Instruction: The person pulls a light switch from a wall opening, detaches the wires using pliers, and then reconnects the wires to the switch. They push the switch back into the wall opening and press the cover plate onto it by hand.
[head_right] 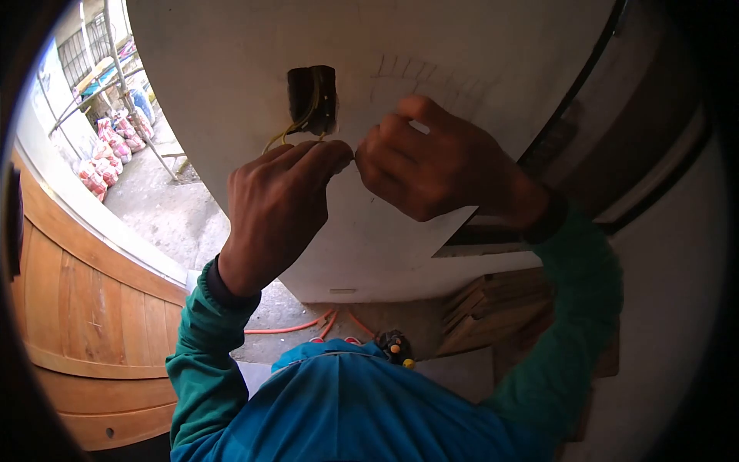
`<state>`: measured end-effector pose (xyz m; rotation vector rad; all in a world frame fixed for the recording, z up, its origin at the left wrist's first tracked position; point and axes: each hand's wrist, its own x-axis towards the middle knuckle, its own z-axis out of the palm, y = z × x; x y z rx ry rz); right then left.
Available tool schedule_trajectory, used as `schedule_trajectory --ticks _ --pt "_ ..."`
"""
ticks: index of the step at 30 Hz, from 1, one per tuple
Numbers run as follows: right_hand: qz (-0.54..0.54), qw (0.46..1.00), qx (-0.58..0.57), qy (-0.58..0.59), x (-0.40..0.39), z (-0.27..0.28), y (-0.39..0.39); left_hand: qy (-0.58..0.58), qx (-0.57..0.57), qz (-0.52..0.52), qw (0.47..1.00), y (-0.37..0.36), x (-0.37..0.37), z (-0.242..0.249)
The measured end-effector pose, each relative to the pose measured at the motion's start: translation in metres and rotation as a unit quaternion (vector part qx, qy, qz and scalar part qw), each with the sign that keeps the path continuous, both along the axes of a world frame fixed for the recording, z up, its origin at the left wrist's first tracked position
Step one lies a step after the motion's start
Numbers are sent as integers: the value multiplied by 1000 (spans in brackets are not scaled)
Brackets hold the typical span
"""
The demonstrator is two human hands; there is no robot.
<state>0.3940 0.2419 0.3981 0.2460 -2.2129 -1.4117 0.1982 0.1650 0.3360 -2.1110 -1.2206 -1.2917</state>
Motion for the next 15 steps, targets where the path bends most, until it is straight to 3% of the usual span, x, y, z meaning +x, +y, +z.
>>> schedule_trajectory --ticks 3,5,6,9,11,12,14,15 --pt "4 999 -14 -47 -2 5 -2 -6 -2 0 1000 -1 1 3" --pt "-18 975 -218 -43 -4 3 -5 16 28 -12 999 1 2 -1" --pt "-19 975 -217 -42 -2 2 -8 16 29 -13 999 1 2 -3" --pt "-77 906 -416 -22 11 4 -9 14 33 -3 999 3 0 -2" --pt "-115 833 -542 -6 15 2 -9 -14 33 4 999 1 -1 0" --pt "-115 833 -541 -7 12 1 -8 -15 34 4 999 0 -2 1" --pt "-20 962 -264 70 3 -1 -4 -13 24 2 1000 -1 -3 1" --pt "-21 962 -264 71 0 -2 -4 -12 24 1 1000 -1 -2 2"
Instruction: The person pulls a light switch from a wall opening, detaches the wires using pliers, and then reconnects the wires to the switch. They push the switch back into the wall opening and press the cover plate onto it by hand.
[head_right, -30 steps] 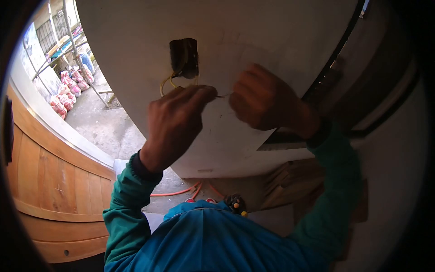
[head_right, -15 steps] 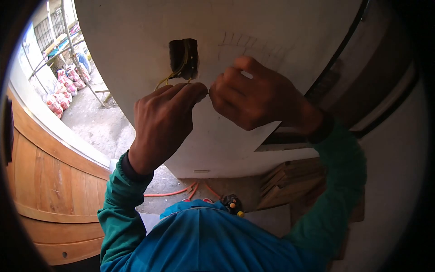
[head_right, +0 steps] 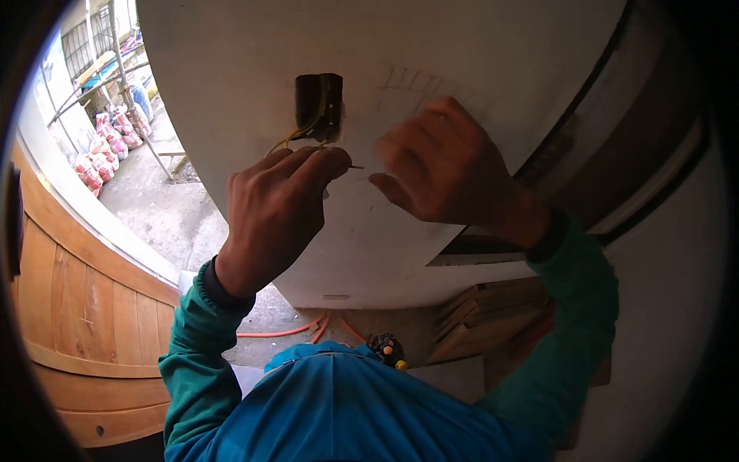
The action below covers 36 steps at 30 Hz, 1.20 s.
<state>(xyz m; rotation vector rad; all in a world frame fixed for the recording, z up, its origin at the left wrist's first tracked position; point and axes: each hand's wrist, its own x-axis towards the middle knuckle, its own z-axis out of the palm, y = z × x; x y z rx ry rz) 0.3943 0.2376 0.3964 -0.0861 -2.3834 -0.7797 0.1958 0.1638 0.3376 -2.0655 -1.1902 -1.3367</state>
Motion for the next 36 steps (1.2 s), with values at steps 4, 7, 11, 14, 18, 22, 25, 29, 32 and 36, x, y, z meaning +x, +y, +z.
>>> schedule_trajectory --ticks 4,7,11,14,18,22,25,29,32,36 --pt "20 980 191 -47 -5 4 0 3 -15 -2 1000 0 1 2" --pt "20 963 253 -90 -7 4 3 8 -18 -2 1000 -1 0 2" --pt "9 999 -5 -49 -11 -11 -3 18 17 -22 999 2 -1 0" --pt "5 982 -187 -32 -5 -14 -9 28 33 -9 999 1 1 -4" --pt "-10 846 -533 -2 9 -12 -10 12 23 -5 1000 3 -5 -3" --pt "24 995 97 19 -9 -11 -8 15 -2 -6 1000 -1 -6 0" --pt "37 968 247 -11 -15 -7 -3 12 -15 -5 1000 -2 -7 1" --pt "76 946 314 -43 -17 -3 5 4 -34 -11 999 -3 -9 3" --pt "40 959 262 -100 -17 -3 3 19 -29 -7 999 -2 -11 1" --pt "68 990 117 -33 -28 -14 5 18 -28 -14 999 -3 -11 -1"
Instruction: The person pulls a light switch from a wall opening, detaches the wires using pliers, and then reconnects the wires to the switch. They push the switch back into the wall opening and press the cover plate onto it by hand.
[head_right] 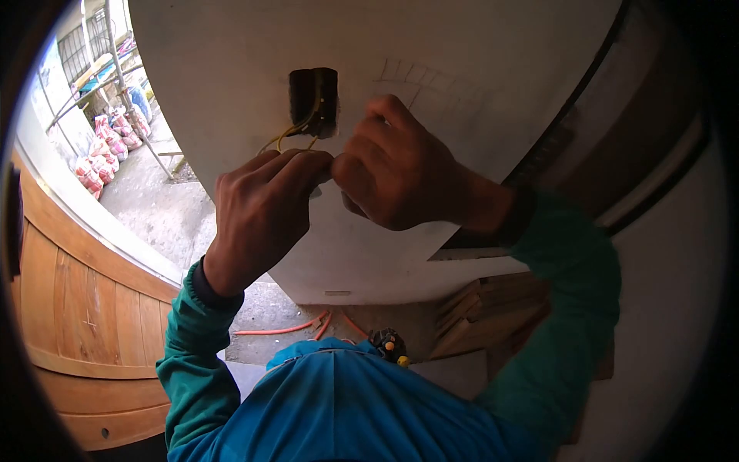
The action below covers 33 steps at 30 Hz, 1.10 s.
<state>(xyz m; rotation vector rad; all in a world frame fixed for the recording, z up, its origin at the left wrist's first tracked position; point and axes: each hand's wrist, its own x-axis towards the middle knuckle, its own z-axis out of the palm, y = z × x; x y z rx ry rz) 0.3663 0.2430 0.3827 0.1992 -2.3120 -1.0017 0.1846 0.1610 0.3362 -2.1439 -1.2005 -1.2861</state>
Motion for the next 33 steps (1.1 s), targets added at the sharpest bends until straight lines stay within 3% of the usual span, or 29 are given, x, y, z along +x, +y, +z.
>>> schedule_trajectory --ticks 1,2,3,4,5,8,9,10,11,12,16,20,21,23,24,26,29,33 --pt "17 997 -76 18 -2 -2 -2 -2 2 -6 1000 0 -1 -1" --pt "17 997 -76 18 -1 -5 -10 -3 2 -12 1000 0 -1 -1" --pt "-39 923 -380 36 3 -10 -23 -3 2 -12 1000 -1 0 -1" --pt "-91 757 -645 50 5 -11 -30 1 -1 -13 1000 -2 1 0" --pt "-90 758 -644 50 9 -10 -30 6 -4 -14 1000 -2 2 1" --pt "48 438 -897 36 28 -5 -24 0 -6 7 1000 2 -3 1" --pt "48 437 -898 35 26 -2 -24 0 -7 7 1000 2 -4 1" --pt "-17 708 -704 55 22 2 -25 -3 -6 7 1000 1 -5 2" --pt "-82 897 -428 70 20 4 -25 -4 -5 7 1000 0 -5 2" --pt "-83 896 -430 74 19 3 -25 -1 -7 5 1000 -1 -4 2" --pt "-1 743 -661 101 17 -11 -18 12 2 -7 1000 -2 -8 3" --pt "110 525 -835 126 5 -39 -13 -1 48 -23 999 -2 -22 -9" --pt "117 524 -834 128 -2 -48 -15 6 48 -22 999 -1 -24 -16" --pt "128 265 -948 124 -24 -68 -20 12 96 1 995 1 -30 -31" --pt "140 261 -947 126 -37 -72 -20 20 109 7 994 0 -32 -35" --pt "228 173 -947 148 -55 -82 -21 25 111 21 993 0 -35 -39" --pt "249 129 -952 124 -66 -89 -10 35 101 69 992 -6 -37 -42" --pt "256 84 -958 98 -73 -95 -2 -69 199 159 965 -2 -34 -49"
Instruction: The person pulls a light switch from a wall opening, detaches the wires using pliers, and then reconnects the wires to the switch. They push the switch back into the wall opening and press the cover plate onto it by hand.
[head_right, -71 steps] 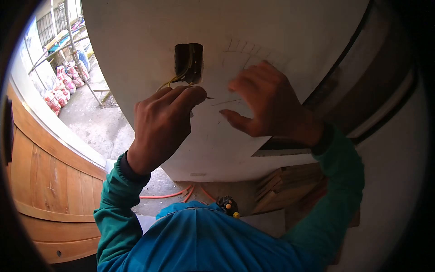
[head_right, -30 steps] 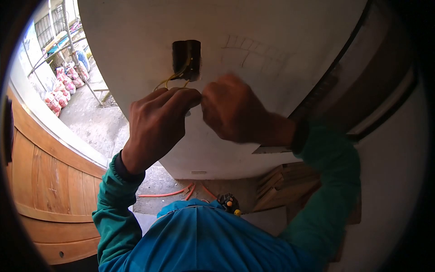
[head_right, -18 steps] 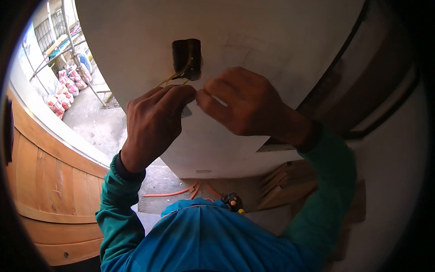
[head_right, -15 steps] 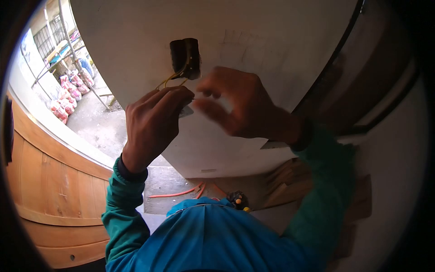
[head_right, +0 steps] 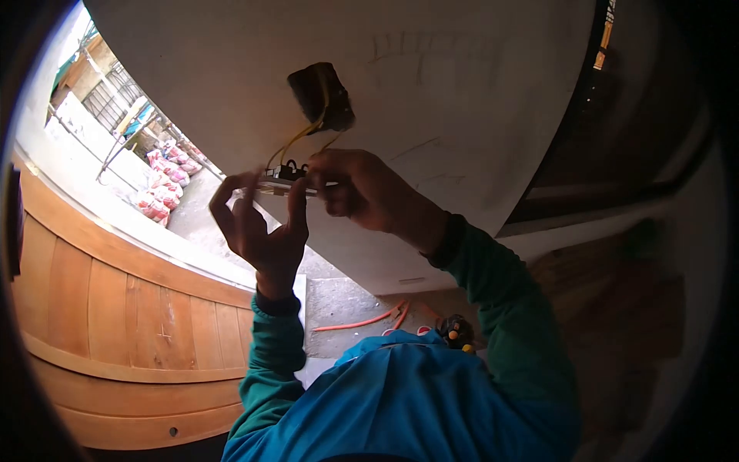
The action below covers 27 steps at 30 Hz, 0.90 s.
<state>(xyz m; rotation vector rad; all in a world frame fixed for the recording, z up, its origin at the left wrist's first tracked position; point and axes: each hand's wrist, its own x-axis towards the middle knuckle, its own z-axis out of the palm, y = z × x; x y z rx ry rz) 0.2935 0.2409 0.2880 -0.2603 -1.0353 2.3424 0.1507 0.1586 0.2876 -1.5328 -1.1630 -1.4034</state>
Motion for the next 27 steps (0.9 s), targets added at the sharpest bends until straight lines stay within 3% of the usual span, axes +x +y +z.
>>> schedule_trajectory --ticks 2,5,10,14,16,18,20,21,22,23,27 --pt "-33 998 -52 11 4 4 -1 -197 -35 -16 980 -1 5 -12" --pt "-54 996 15 70 5 -12 4 -307 -209 27 928 -4 5 -30" --pt "-198 972 113 60 -9 -37 3 -303 -237 -43 922 3 27 -22" --pt "-311 929 189 69 -14 -45 -2 -306 -164 -61 936 10 20 -27" --pt "-311 927 199 72 -14 -46 -3 -403 -191 -133 885 3 10 -14" --pt "-313 924 206 73 -14 -46 -4 -309 -235 -59 919 9 -38 -33" --pt "-314 921 228 33 -13 -46 -7 -448 -296 -160 828 2 -56 -20" --pt "-312 923 222 38 -15 -46 -9 -512 -271 -207 788 -2 -36 0" --pt "-381 886 256 64 -19 -45 -12 -553 -233 -217 770 0 -37 2" --pt "-447 843 287 89 -22 -45 -15 -537 -251 -221 774 -4 -40 3" --pt "-467 845 232 120 -27 -44 -25 -482 -260 -252 798 -8 -43 1"
